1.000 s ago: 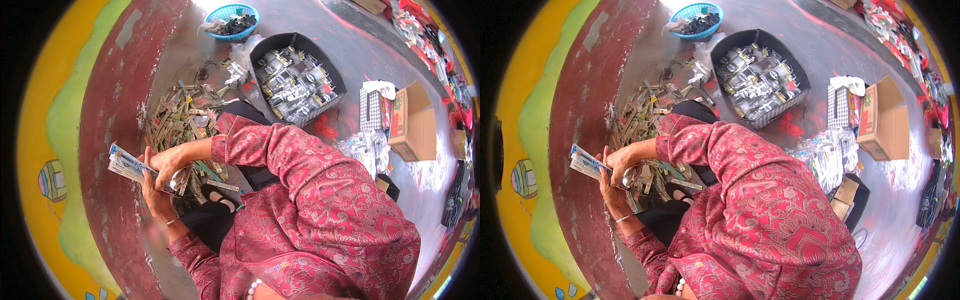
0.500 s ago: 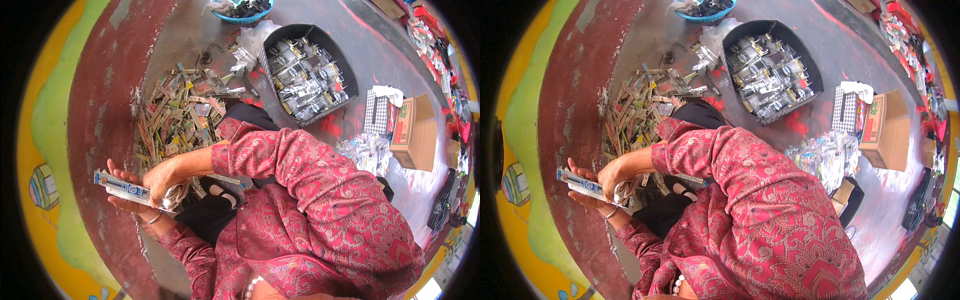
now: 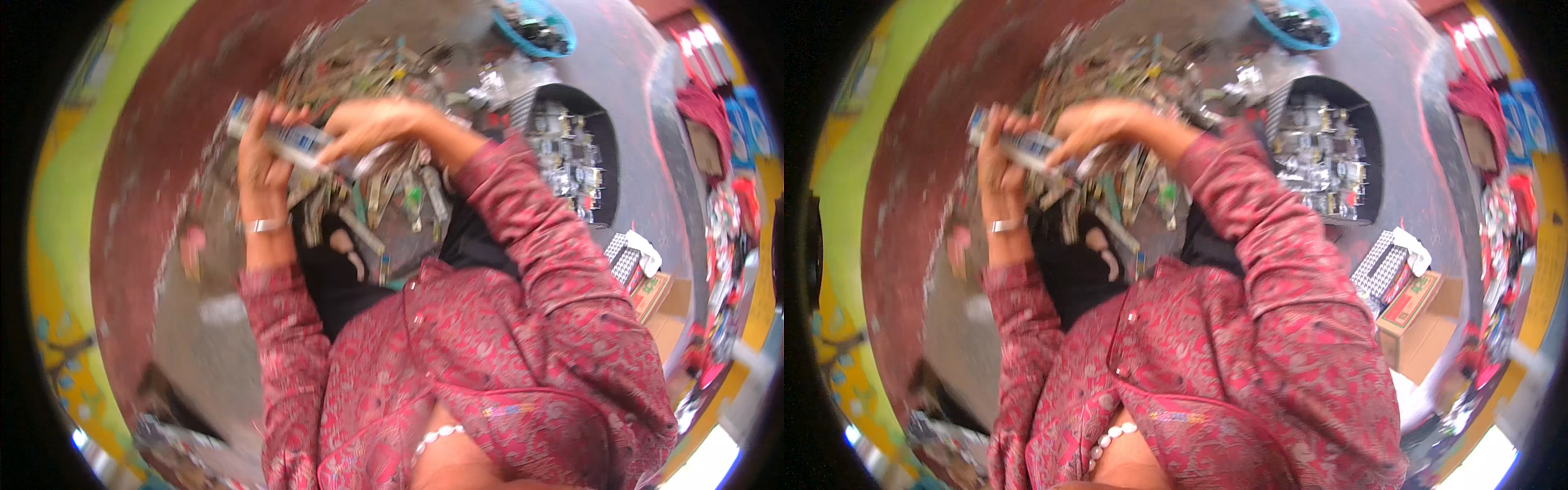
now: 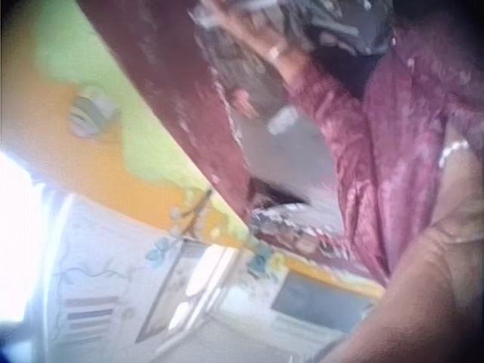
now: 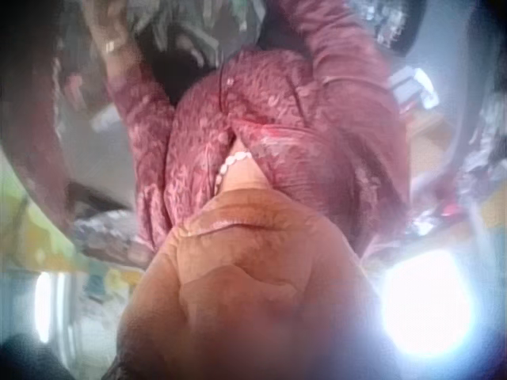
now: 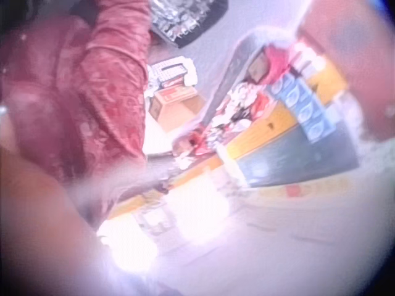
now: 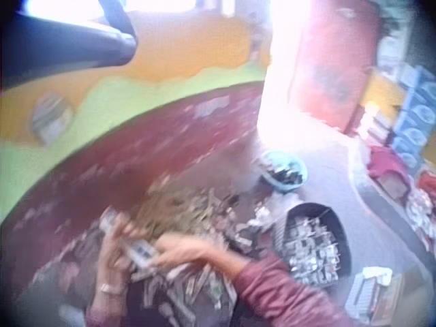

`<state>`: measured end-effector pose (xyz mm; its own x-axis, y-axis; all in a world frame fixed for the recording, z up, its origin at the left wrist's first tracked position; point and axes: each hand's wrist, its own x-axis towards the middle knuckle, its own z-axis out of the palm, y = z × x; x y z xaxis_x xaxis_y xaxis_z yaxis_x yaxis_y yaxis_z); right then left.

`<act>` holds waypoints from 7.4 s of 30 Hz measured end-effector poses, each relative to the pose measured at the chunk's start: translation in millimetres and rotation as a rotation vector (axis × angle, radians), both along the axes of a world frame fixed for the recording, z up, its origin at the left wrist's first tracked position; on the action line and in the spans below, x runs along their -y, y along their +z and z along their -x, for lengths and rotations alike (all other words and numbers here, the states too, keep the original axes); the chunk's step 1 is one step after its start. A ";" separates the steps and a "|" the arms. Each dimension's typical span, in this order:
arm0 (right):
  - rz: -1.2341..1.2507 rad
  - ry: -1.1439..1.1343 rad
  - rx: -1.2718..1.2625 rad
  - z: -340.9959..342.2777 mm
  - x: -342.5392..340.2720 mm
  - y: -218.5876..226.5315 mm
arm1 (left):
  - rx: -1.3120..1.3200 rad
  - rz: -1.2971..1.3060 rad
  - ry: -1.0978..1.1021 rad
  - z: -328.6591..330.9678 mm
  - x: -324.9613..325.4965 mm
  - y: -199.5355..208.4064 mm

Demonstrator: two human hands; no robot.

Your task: The person picks up several individual retail packages from the floor, gathers them together, and places them into a clear plastic bag. They then tie the bag shut and place it into a larger container among other packaged items.

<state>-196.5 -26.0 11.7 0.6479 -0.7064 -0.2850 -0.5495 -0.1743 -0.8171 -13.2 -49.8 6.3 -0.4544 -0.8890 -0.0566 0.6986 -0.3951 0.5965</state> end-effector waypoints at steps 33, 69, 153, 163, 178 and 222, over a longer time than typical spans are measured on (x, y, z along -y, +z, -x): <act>-0.520 -0.765 1.259 -52.7 -4.5 18.6 | -0.165 -0.003 0.430 16.5 -6.6 2.2; -0.328 -0.378 0.904 15.8 5.4 34.1 | 0.340 0.214 -0.426 -5.6 -49.2 33.9; 0.974 -0.915 0.504 1.5 -8.0 54.4 | 0.271 0.072 -0.387 20.3 -64.0 4.5; 0.397 -1.199 0.810 88.9 43.2 18.9 | 0.243 0.065 -0.366 12.7 -65.2 13.2; -0.124 -0.577 0.587 14.1 1.5 28.1 | 0.192 0.039 -0.306 16.5 -66.7 20.4; 1.278 -0.994 0.056 35.2 9.1 55.5 | 0.318 0.202 -0.578 5.1 -82.7 34.1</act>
